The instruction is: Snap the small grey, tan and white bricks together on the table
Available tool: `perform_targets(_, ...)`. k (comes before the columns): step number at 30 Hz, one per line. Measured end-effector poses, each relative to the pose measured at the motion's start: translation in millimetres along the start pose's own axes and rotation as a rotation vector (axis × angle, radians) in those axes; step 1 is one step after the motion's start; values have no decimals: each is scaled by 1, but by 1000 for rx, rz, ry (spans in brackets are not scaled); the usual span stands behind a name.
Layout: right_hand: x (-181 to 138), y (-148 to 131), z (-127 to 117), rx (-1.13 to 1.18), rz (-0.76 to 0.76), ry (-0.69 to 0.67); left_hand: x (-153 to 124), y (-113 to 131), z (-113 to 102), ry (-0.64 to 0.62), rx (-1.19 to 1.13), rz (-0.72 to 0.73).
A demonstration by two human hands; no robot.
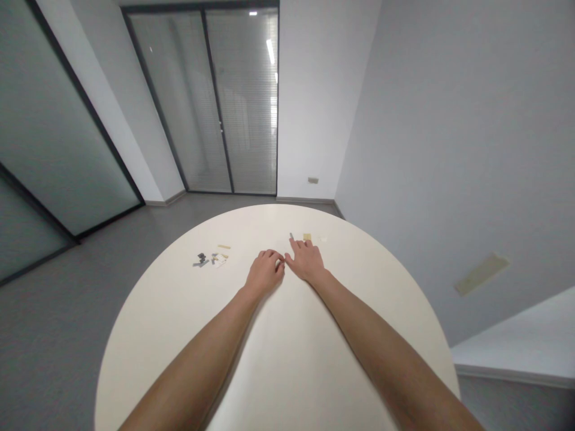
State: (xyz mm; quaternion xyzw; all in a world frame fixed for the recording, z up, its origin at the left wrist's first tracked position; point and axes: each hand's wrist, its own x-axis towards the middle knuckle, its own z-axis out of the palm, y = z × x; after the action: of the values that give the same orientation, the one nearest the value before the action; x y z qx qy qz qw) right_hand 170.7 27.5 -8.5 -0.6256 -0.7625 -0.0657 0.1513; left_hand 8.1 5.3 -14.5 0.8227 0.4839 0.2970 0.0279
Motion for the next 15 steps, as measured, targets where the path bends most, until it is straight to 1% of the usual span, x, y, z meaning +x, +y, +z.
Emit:
perform_targets(4,-10,8,2,41,-38,15,-1,1,-2,-10,-13,-8)
perform_targets(7,-20,16,4,98,-90,2,-1,2,-2,-14,31,-57)
perform_targets(9,-26,21,5,131,-133,-12,-2,3,-2,11,97,-125)
perform_targets(12,-32,25,5,172,-129,-39,-4,1,-3,89,231,-267)
perform_targets(15,-33,25,2,191,-114,-54,-7,-8,-6,148,350,-422)
